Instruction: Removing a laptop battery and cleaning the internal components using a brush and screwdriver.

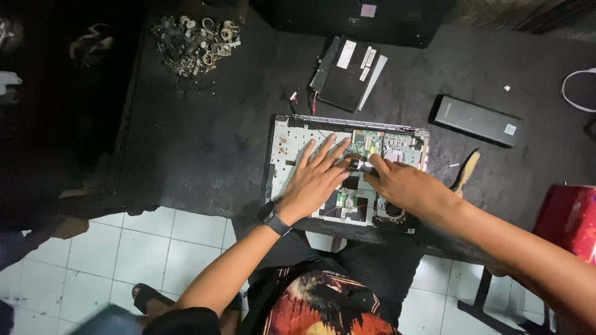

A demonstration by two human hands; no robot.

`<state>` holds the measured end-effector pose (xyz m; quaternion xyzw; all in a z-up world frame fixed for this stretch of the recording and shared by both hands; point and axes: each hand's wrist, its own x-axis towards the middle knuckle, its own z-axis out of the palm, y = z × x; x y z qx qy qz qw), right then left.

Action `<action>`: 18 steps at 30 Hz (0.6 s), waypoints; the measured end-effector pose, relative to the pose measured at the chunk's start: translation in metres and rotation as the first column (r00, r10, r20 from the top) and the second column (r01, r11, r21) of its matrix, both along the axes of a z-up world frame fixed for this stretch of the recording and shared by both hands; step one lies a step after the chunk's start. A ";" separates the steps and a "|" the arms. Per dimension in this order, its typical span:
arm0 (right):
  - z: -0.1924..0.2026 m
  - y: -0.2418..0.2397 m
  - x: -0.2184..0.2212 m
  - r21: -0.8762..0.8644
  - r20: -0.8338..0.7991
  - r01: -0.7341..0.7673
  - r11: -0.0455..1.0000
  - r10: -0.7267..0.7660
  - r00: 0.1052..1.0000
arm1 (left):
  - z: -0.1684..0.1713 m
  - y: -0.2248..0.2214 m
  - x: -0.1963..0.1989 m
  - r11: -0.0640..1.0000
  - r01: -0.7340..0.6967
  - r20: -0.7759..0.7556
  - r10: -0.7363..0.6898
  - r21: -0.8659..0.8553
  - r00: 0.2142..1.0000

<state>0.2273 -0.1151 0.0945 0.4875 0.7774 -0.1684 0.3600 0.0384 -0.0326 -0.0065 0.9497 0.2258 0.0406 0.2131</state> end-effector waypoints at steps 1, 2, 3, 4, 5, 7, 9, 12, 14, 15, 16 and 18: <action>0.001 0.001 0.000 0.001 0.000 -0.001 1.000 0.001 1.000 | -0.001 0.000 0.000 1.000 -0.001 0.000 0.001 0.001 1.000; 0.002 0.001 -0.001 0.002 0.005 -0.027 1.000 0.027 1.000 | -0.001 0.000 0.000 1.000 -0.007 -0.004 0.007 -0.010 1.000; 0.003 0.001 -0.001 0.002 0.010 -0.051 0.999 0.051 0.999 | -0.002 -0.001 0.000 1.000 -0.012 -0.009 0.011 -0.021 1.000; -0.002 0.001 -0.001 0.003 0.010 -0.051 0.999 0.051 0.999 | -0.002 0.000 0.000 1.000 -0.011 -0.010 0.011 -0.021 1.000; -0.007 0.000 0.000 0.012 0.019 -0.069 0.998 0.069 0.997 | -0.001 0.000 0.001 1.000 -0.008 -0.010 0.008 -0.019 1.000; -0.006 0.002 -0.001 0.022 0.029 -0.087 0.996 0.087 0.996 | -0.002 0.000 0.001 1.000 -0.005 -0.010 0.005 -0.017 1.000; 0.008 0.006 -0.004 -0.013 0.034 -0.081 0.997 0.081 0.996 | -0.005 0.000 0.000 1.000 -0.004 0.001 0.004 0.004 1.000; -0.012 0.003 0.002 -0.018 0.004 -0.077 0.997 0.077 0.997 | -0.005 -0.001 0.001 1.000 -0.010 0.010 0.010 0.001 1.000; 0.001 0.005 -0.002 -0.015 0.006 -0.075 0.997 0.075 0.997 | -0.003 0.000 0.000 1.000 -0.006 0.016 0.006 0.010 1.000; 0.007 0.005 -0.003 -0.014 0.007 -0.072 0.997 0.072 0.997 | -0.003 0.000 -0.001 1.000 -0.002 0.021 0.001 0.017 1.000; 0.008 0.005 -0.003 -0.015 0.007 -0.072 0.997 0.072 0.997 | -0.005 -0.001 0.000 1.000 -0.002 0.021 0.002 0.016 1.000; 0.009 0.006 -0.003 -0.033 -0.021 -0.057 0.998 0.056 0.998 | -0.010 -0.001 -0.001 0.999 0.001 0.035 -0.003 0.052 0.999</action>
